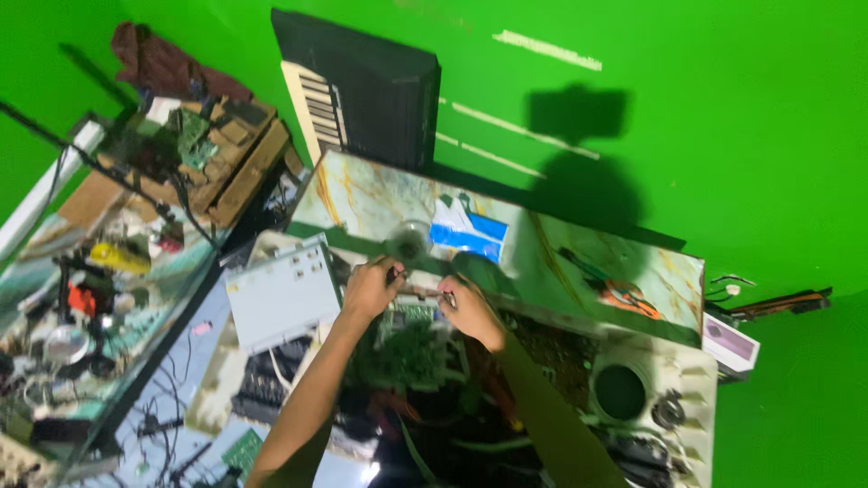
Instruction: The person uses a screwdriver and pliers to manipulate internal circuit boards and wiring of a keyboard.
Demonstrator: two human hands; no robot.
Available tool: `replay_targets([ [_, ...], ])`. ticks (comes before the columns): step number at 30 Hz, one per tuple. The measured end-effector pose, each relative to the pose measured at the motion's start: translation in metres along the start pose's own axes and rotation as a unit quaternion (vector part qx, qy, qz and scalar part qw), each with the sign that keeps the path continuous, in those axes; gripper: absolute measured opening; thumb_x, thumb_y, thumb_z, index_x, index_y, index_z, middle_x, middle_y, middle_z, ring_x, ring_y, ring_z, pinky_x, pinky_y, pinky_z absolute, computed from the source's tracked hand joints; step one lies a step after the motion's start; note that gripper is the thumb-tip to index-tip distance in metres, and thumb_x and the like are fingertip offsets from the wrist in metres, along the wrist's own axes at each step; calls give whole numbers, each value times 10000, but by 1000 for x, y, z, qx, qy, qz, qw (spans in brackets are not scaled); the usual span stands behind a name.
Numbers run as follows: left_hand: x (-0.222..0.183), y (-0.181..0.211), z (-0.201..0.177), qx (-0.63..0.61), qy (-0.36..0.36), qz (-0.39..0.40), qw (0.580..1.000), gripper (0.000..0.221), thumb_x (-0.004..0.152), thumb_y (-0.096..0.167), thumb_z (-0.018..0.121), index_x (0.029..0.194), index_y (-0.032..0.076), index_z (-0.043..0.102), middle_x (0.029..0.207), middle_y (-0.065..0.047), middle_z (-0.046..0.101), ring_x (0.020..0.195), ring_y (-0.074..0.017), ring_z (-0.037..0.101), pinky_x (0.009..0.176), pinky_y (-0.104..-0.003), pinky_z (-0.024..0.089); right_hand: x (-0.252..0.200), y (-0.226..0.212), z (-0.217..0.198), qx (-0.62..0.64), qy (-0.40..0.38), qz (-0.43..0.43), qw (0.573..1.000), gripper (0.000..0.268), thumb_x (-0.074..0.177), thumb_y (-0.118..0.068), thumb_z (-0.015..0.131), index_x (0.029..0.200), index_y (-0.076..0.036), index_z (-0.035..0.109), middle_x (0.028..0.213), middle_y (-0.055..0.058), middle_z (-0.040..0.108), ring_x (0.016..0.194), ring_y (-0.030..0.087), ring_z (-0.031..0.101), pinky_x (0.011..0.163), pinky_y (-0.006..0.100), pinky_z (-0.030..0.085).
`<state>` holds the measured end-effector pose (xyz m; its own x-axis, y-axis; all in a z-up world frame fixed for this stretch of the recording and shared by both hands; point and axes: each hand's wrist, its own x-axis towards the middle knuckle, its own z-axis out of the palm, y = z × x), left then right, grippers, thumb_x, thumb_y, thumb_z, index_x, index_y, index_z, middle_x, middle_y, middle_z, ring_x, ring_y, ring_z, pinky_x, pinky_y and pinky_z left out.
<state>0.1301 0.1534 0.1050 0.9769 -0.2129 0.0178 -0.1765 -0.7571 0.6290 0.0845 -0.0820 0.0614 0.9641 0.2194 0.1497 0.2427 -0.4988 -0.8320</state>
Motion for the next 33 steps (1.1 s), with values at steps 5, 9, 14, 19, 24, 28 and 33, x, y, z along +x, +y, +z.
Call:
replay_targets([
  [5,62,-44,14,60,7,-10,998,213,845,290,730,999,148,765,934,-129,775,906,-374,716,952,-537,458,61,25,33,-93,37,53,994,149,872,-175,727,990,-90,695,934,138,742,886,365,699,775,452,547],
  [9,88,-58,30,79,2,-46,996,203,872,301,717,1010,164,775,905,-158,767,882,-369,723,953,-532,469,96,50,52,-90,53,2,995,133,855,-172,719,963,-106,679,920,118,746,883,340,707,773,428,562],
  [14,102,-66,43,73,-29,-65,995,246,851,329,741,1028,163,780,847,-179,754,827,-359,730,916,-475,509,125,81,74,-73,18,22,997,169,821,-174,731,967,-117,668,904,122,733,856,314,722,762,398,573],
  [19,109,-71,46,103,-43,-67,991,240,868,352,742,983,149,796,825,-176,754,818,-356,731,945,-474,494,137,82,78,-67,-6,77,995,203,838,-209,742,1002,-111,673,896,138,720,808,332,712,709,410,559],
  [24,105,-54,33,75,-44,-57,995,234,885,322,717,1030,151,786,812,-181,749,783,-360,731,904,-468,514,124,53,64,-103,30,60,992,202,821,-186,771,984,-103,687,891,145,714,788,355,697,677,434,547],
  [28,83,-29,19,-6,36,11,999,195,856,230,729,992,96,770,869,-165,754,814,-380,705,829,-478,518,106,30,54,-116,100,-30,988,191,782,-124,764,936,-78,662,862,141,685,799,360,678,696,445,536],
  [33,36,-9,27,-83,82,103,988,162,876,181,713,975,54,732,910,-127,717,866,-365,684,788,-444,545,57,-10,23,-41,85,45,994,181,798,-99,738,960,-59,669,897,148,665,753,336,680,635,428,535],
])
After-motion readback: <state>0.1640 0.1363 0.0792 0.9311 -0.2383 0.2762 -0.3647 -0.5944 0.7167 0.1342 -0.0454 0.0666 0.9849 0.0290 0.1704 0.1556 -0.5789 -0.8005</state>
